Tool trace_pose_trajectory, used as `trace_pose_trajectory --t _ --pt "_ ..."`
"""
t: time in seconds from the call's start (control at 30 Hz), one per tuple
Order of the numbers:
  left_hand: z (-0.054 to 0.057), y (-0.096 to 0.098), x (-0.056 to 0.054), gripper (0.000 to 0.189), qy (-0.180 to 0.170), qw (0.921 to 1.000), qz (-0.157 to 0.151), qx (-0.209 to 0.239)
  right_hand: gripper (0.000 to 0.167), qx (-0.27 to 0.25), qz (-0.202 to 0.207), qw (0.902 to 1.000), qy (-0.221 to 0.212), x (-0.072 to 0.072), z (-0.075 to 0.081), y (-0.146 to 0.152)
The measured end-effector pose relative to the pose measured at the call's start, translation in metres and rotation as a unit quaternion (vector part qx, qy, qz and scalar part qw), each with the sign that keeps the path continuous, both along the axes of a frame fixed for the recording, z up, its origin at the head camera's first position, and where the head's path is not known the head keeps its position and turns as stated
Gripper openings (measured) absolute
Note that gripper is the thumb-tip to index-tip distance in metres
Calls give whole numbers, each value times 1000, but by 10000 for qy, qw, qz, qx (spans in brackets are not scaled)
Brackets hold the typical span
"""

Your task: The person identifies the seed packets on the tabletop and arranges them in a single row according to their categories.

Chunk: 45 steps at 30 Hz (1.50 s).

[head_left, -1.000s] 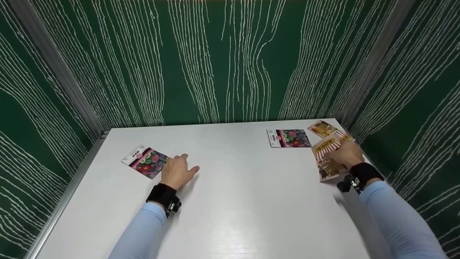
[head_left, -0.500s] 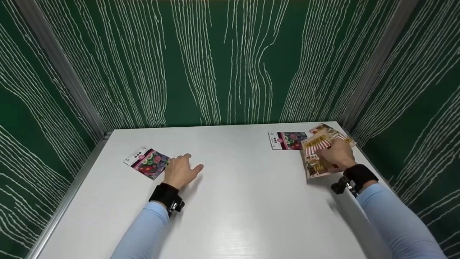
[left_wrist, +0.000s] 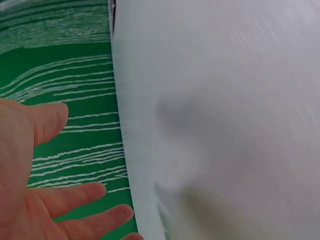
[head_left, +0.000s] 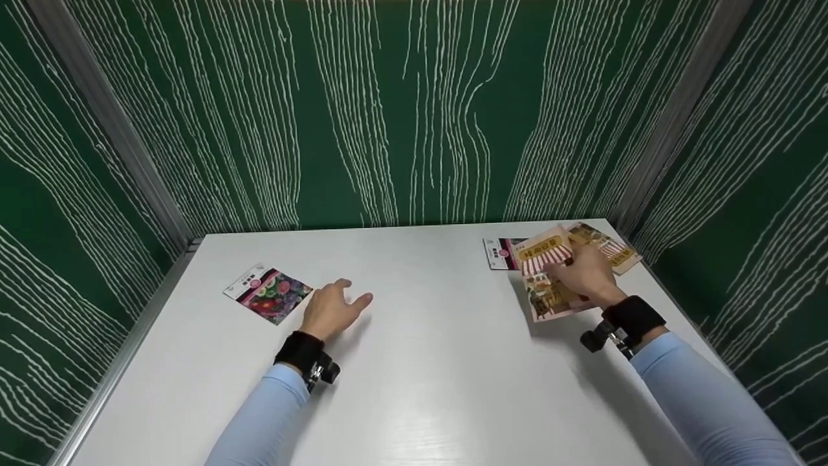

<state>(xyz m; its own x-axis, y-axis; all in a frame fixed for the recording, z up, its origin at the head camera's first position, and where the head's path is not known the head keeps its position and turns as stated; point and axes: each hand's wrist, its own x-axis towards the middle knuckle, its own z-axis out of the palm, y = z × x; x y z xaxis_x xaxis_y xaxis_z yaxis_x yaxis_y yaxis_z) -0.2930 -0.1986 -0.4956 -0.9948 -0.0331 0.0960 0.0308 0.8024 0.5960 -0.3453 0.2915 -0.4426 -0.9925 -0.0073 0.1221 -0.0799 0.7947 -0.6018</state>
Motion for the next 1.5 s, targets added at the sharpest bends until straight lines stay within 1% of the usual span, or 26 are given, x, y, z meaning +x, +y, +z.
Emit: trace_pose_trajectory --t 0.13,0.3,0.37,0.43,0.47,0.53,0.6,0.67,0.7,0.77,0.83,0.9,0.93,1.03,1.1,1.17,1.33,1.5 --pt "2 2 0 72 -246 9988 -101 422 41 -76 1 10000 -40 3 0 -7" --pt "2 5 2 75 -461 9956 -215 790 42 -374 139 9991 -137 8 3 -17" --pt "-1 4 -1 77 -515 9935 -234 993 42 -510 224 9983 -153 9 4 -21" --pt "-8 3 -9 80 -491 9917 -226 1166 43 -654 271 9973 -179 10 4 -26" --pt "-17 1 -17 82 -399 9922 -197 1166 43 -698 279 9970 -193 10 4 -28" --pt "-31 -3 -30 86 -208 9923 -120 1212 45 -842 276 9958 -249 9 3 -35" --pt "-35 -3 -34 86 -141 9911 -68 1322 50 -929 265 9947 -343 8 2 -41" --pt "-31 0 -32 84 -129 9888 -34 1488 53 -986 273 9938 -436 8 -1 -47" --pt "-23 3 -25 83 -197 9862 -40 1642 54 -1036 279 9930 -489 8 -3 -49" --pt "-8 10 -14 78 -270 9838 -49 1772 54 -1111 294 9918 -566 8 -6 -54" --pt "-2 16 -7 76 -270 9833 5 1801 53 -1233 316 9900 -616 8 -9 -60" --pt "3 20 -3 76 -298 9821 111 1858 51 -1321 297 9888 -634 7 -10 -65" --pt "4 22 -3 77 -303 9812 178 1897 51 -1392 288 9877 -657 7 -11 -68" --pt "6 26 -4 84 -389 9749 369 2162 52 -1661 257 9829 -750 6 -12 -77" --pt "6 28 -5 88 -411 9717 435 2283 53 -1892 248 9778 -869 6 -14 -83" --pt "5 31 -6 90 -439 9693 452 2377 52 -2112 242 9724 -964 7 -15 -89" --pt "5 39 -9 91 -485 9629 424 2621 49 -2582 341 9604 -990 7 -19 -105" --pt "7 48 -9 87 -469 9605 448 2707 50 -3116 480 9435 -1015 8 -19 -119"
